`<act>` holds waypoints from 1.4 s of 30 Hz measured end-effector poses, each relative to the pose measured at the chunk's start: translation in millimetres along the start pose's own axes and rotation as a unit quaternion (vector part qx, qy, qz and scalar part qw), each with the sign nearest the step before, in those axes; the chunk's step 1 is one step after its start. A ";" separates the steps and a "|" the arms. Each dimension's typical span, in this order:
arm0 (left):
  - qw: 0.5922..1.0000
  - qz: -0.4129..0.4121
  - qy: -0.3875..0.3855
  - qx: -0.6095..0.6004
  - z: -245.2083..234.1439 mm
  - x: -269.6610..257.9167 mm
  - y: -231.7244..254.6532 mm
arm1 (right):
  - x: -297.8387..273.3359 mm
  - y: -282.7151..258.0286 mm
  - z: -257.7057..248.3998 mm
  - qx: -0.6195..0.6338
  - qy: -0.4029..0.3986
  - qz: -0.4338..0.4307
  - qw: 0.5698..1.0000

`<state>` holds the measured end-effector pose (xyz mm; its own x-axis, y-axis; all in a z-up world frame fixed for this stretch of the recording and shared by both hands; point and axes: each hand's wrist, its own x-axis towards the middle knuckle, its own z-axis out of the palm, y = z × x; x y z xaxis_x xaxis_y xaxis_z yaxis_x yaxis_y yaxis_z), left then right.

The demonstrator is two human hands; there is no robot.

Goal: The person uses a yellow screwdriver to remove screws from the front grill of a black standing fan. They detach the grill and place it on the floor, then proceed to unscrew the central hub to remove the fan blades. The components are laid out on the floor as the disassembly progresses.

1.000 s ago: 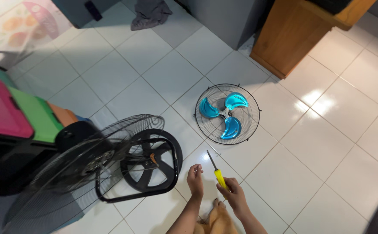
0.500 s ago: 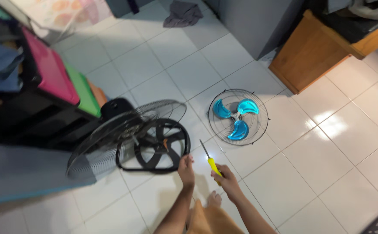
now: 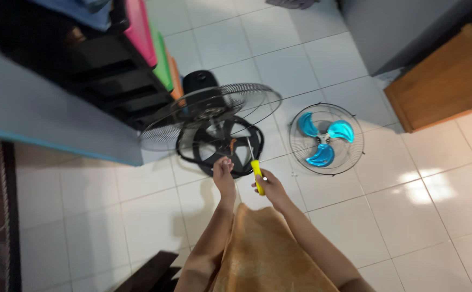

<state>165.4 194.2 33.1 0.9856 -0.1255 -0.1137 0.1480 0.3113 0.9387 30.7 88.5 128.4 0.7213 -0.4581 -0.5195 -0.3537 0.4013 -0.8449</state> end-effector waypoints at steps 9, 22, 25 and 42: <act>0.998 -0.001 0.041 -0.046 -46.9 35.8 35.6 | 49.0 -2.1 48.4 -0.007 -0.060 -0.001 0.998; 0.998 -0.057 -0.026 -0.005 -31.3 104.9 106.4 | 111.5 -26.8 91.1 -0.049 -0.019 -0.014 0.999; 0.998 -0.047 -0.048 -0.019 -27.3 117.3 119.0 | 118.5 -32.6 94.7 -0.056 -0.010 -0.008 0.998; 0.984 -0.057 -0.161 -0.047 -16.1 151.9 158.5 | 122.9 -36.5 106.4 -0.045 0.007 0.010 0.999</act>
<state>339.9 239.7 159.3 0.8871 -0.4522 -0.0931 0.2778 0.3619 0.8898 195.6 102.0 108.9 0.7057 -0.4622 -0.5370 -0.4196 0.3380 -0.8424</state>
